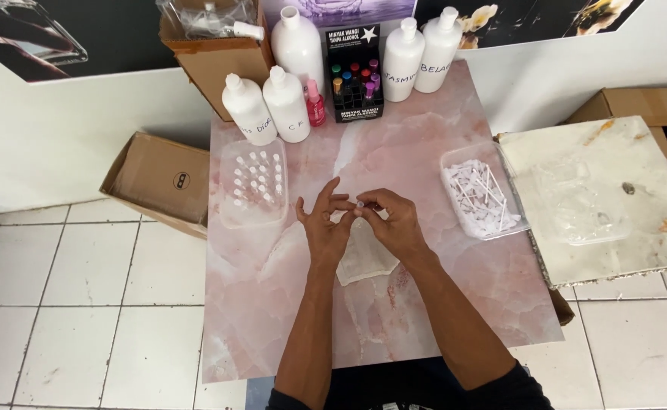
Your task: A person uses a cotton swab to apply liquid to a small white cloth, folding and unfolding it on a table.
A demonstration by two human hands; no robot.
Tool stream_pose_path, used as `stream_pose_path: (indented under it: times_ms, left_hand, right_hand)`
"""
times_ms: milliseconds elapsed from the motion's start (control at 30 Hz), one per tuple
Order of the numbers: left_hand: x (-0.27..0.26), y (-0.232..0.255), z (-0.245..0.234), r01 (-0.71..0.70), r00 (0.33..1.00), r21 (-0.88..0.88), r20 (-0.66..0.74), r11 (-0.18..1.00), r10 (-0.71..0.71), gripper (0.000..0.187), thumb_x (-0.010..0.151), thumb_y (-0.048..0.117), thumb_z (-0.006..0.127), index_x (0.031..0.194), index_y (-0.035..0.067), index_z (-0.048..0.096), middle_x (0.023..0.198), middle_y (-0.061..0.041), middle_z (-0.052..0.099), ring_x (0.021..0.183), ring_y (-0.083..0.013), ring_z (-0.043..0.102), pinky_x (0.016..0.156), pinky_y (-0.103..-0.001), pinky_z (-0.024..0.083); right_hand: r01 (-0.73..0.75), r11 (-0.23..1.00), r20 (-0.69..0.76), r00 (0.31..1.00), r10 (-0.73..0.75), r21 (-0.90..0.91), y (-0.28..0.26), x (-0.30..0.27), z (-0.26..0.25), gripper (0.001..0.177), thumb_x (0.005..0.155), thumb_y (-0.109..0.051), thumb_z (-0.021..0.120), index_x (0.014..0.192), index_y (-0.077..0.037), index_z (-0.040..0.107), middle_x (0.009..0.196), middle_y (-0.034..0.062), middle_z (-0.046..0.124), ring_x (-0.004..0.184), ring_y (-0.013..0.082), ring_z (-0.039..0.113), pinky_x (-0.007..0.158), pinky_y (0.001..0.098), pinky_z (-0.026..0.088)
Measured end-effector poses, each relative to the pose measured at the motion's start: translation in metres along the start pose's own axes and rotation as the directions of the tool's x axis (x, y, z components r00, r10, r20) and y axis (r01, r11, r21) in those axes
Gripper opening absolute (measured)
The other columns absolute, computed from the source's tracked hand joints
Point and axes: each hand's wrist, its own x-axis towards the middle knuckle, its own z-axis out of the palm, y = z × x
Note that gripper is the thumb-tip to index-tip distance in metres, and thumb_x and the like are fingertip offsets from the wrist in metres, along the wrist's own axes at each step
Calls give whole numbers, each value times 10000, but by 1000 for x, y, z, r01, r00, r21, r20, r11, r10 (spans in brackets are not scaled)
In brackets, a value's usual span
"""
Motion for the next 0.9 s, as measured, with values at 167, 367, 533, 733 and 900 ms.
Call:
stream_pose_path:
  times_ms: [167,367,533,733,900]
  left_hand:
    - [-5,1,1,48,997,-44,65,998,-45,615,849,49,815,1415,125,587,856,14,780,1074,-174,723,1200,-551,-65]
    - [-12,-4,0,101,988,-78,128,992,-91,559,888,24,766,1407,146,601,894,4,791,1104,-185,716,1209,-552,-49]
    - [-18,1,-4,136,988,-83,84,987,-129,415,978,6,636,1368,147,631,977,-7,794,1127,-197,702,1208,-540,23]
    - [-31,-16,-3,174,983,-89,-49,981,-179,321,1020,18,570,1304,131,669,1038,-23,790,1108,-206,705,1198,-520,111]
    - [-42,-34,-3,87,974,-103,-199,991,-106,300,980,-65,590,1199,82,733,990,-81,789,1018,-212,697,1118,-450,300]
  right_hand:
    - [91,995,13,996,-91,50,-12,0,-5,138,915,37,733,1009,-35,802,868,125,764,794,232,726,770,380,580]
    - [117,992,13,993,-117,53,0,-7,-9,153,913,57,727,1008,-32,808,888,129,785,830,257,749,790,404,578]
    - [107,992,-113,989,-98,71,3,-10,-4,131,896,69,752,1015,28,788,876,163,777,805,221,741,740,383,603]
    - [71,995,-230,972,-54,65,12,-20,1,117,940,43,727,1050,40,766,914,175,770,841,226,738,746,381,602]
    - [41,993,-269,963,-10,112,21,-30,8,114,960,14,716,1062,57,746,921,180,760,813,216,737,718,358,608]
